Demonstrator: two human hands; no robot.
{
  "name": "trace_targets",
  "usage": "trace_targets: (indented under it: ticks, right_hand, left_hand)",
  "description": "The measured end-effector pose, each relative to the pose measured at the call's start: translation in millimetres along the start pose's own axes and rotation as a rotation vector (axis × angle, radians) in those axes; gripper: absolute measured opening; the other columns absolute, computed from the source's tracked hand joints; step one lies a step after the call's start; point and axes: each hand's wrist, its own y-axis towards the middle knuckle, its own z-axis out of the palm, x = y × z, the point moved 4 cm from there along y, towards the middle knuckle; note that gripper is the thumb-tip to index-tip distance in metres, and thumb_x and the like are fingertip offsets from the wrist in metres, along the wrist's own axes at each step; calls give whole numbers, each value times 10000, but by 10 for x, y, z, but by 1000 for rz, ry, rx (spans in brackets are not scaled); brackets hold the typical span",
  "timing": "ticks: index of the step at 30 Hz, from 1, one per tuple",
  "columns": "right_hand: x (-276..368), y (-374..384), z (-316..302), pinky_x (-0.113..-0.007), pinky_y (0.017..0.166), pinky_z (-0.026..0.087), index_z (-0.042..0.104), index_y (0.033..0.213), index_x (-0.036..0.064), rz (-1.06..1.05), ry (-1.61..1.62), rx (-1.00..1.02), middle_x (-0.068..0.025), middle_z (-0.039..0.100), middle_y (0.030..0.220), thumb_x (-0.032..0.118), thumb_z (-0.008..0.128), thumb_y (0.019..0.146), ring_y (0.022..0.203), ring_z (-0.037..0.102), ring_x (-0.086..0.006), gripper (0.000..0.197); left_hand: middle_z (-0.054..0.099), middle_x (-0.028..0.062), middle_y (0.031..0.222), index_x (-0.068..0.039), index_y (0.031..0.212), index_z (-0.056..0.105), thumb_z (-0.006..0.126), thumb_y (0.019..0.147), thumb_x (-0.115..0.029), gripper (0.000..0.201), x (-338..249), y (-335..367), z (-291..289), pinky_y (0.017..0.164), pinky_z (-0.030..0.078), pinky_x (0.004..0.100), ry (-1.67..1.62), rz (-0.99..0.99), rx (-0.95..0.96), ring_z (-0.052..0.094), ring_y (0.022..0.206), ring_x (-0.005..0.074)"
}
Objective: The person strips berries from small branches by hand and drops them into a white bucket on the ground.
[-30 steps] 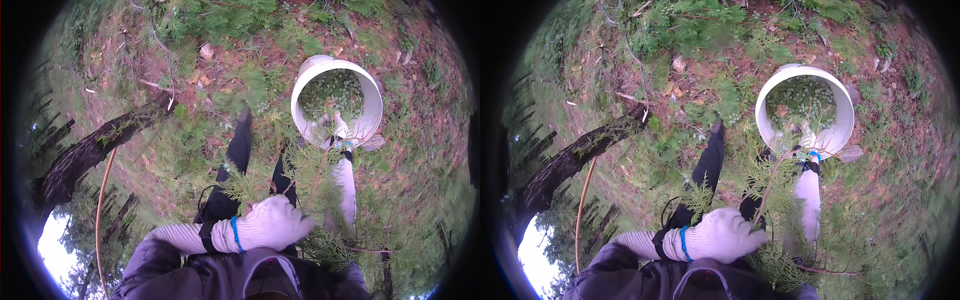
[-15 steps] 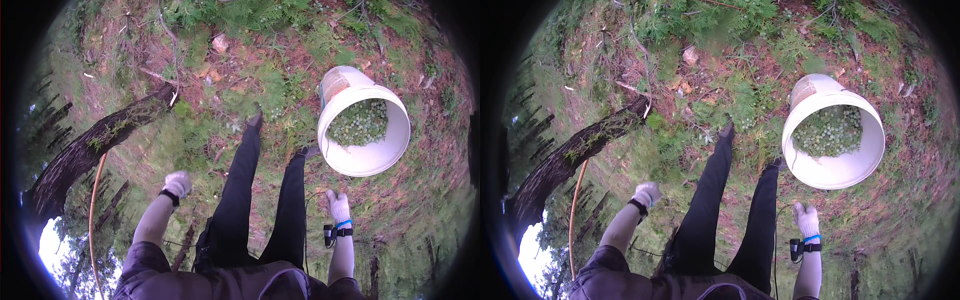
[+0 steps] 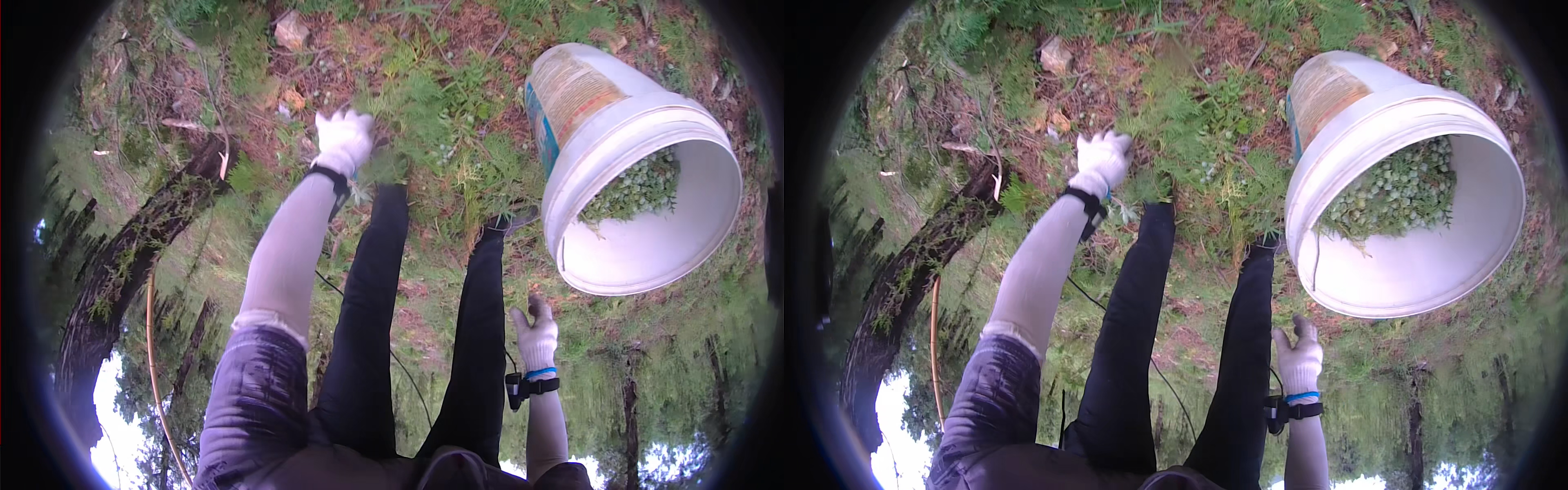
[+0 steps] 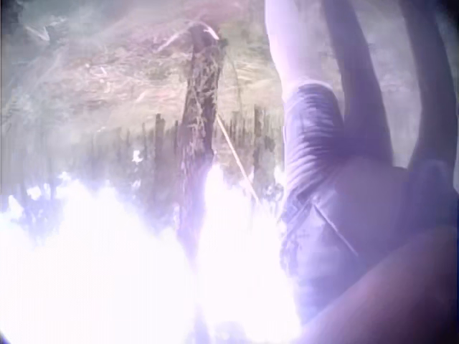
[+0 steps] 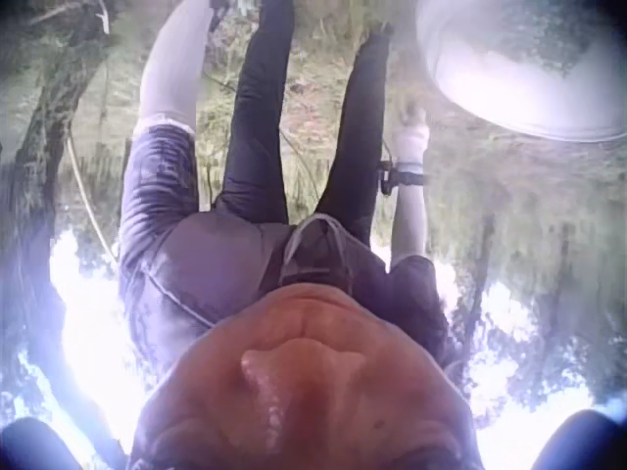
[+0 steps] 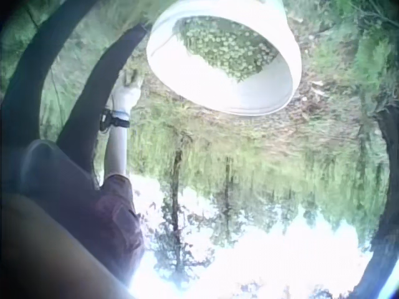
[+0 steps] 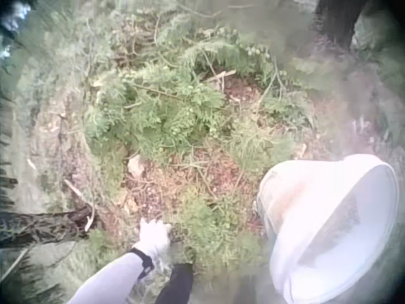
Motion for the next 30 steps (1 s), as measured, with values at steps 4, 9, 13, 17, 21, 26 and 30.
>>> trace_targets:
  ticks: [4,9,13,17,21,26,30]
  right_hand:
    - [1335,-318,187,-351,937,537,638,1234,12,-108,264,286,-149,712,1150,276,803,850,1046,699,-265,495]
    - [2285,-593,70,-325,999,483,453,1396,-90,56,1080,658,-170,653,1248,366,745,908,1142,637,-236,729]
    - [2652,-366,-331,-287,935,495,599,1150,-84,-33,853,490,-140,666,1151,327,762,893,966,647,-186,511]
    - [2139,521,-462,-444,1034,483,576,1336,58,-137,789,169,-75,710,1092,533,675,907,1106,637,-266,648]
    - [1370,1251,-362,-422,1094,440,395,1491,69,-69,2055,504,-125,493,1437,391,399,1065,1148,577,-264,534]
    - [1026,2013,-346,-408,1036,463,537,1381,83,107,1799,765,-129,593,1342,309,435,1051,1206,576,-296,414]
    - [2266,1482,-279,-393,969,491,706,1110,45,-378,-18,227,-179,713,1107,375,464,1019,1075,652,-344,419]
  left_hand:
    - [702,188,999,-88,1106,607,551,966,-278,243,229,-1279,-421,820,528,470,-683,-55,28,661,980,410]
    - [466,-59,738,-42,1004,548,534,1037,-212,174,-270,-2677,-1353,535,381,207,-1342,-279,168,430,605,53]
    - [636,141,613,-131,1057,593,577,969,-250,149,-1088,-3320,-2171,479,476,456,-402,70,-146,657,540,316]
    - [558,57,490,-155,922,527,636,901,-309,190,-1961,-3449,-2494,380,411,449,-231,254,-238,590,396,249]
    - [656,205,707,-105,959,604,532,993,-364,271,-2486,-3366,-2373,588,510,549,-760,86,-119,661,685,438]
    - [667,216,783,-76,915,634,527,987,-366,317,-2736,-3211,-2418,657,521,515,-865,-79,-30,668,783,438]
    - [664,263,857,16,1024,652,530,986,-305,346,-2313,-3287,-2379,728,511,443,-810,-206,-121,671,866,431]
